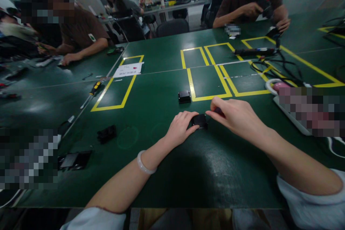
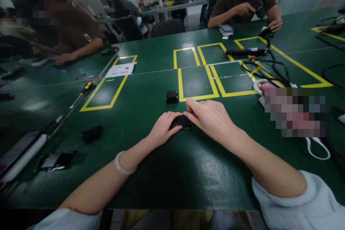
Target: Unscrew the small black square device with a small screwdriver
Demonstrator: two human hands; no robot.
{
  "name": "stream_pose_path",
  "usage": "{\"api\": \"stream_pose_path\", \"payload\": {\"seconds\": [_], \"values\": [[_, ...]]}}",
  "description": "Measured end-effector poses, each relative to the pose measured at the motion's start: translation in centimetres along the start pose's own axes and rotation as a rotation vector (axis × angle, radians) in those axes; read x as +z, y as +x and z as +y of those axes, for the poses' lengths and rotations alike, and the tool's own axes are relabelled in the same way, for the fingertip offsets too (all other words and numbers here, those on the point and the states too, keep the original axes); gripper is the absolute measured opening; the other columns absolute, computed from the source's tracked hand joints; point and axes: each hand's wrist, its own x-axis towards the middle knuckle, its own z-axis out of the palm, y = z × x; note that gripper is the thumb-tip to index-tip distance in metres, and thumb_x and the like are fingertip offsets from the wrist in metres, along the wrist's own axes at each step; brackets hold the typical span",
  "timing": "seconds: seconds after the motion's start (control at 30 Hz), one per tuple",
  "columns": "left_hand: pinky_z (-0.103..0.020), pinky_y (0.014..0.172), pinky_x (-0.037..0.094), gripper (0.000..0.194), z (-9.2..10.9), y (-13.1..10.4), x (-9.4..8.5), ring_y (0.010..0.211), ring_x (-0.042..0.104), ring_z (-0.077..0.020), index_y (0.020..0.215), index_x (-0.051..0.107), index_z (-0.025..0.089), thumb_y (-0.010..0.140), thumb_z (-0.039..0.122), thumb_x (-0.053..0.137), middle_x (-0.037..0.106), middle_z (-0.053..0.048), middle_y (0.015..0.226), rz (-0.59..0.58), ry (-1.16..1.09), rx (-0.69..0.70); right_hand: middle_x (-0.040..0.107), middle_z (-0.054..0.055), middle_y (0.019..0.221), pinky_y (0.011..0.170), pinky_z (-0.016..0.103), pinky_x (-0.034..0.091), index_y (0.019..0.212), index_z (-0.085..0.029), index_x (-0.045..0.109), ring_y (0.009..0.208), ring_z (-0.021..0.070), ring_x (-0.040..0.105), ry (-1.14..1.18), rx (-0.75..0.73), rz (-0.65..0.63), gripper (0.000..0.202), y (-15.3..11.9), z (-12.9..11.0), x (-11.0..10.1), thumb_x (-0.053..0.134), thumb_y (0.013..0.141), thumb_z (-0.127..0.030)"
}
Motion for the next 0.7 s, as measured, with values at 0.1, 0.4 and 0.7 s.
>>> {"api": "stream_pose_path", "payload": {"seconds": [0.1, 0.4, 0.7], "values": [[-0.038, 0.091, 0.043, 0.038, -0.06, 0.01, 0.06, 0.104, 0.052, -0.0234, 0.127, 0.046, 0.022, 0.093, 0.04, 0.051, 0.057, -0.006, 0.117, 0.001, 0.002, -0.003, 0.061, 0.0, 0.066, 0.053, 0.027, 0.027, 0.084, -0.021, 0.051, 0.06, 0.0164, 0.056, -0.06, 0.011, -0.003, 0.024, 0.07, -0.25, -0.05, 0.042, 0.094, -0.042], [-0.038, 0.091, 0.043, 0.037, -0.06, 0.0, 0.06, 0.105, 0.052, -0.0235, 0.126, 0.047, 0.023, 0.093, 0.039, 0.051, 0.057, -0.007, 0.117, 0.004, -0.005, -0.004, 0.064, 0.002, 0.077, 0.057, 0.027, 0.033, 0.096, -0.019, 0.048, 0.064, 0.016, 0.058, -0.039, 0.015, -0.029, 0.012, 0.31, -0.1, -0.33, 0.041, 0.093, -0.028], [-0.038, 0.092, 0.042, 0.037, -0.06, -0.01, 0.06, 0.106, 0.051, -0.0237, 0.126, 0.047, 0.022, 0.093, 0.038, 0.051, 0.057, -0.007, 0.117, 0.002, 0.003, -0.003, 0.066, 0.003, 0.077, 0.058, 0.028, 0.035, 0.101, -0.019, 0.05, 0.068, 0.0183, 0.061, -0.062, -0.001, -0.011, 0.015, 0.28, 0.03, -0.21, 0.042, 0.093, -0.029]]}}
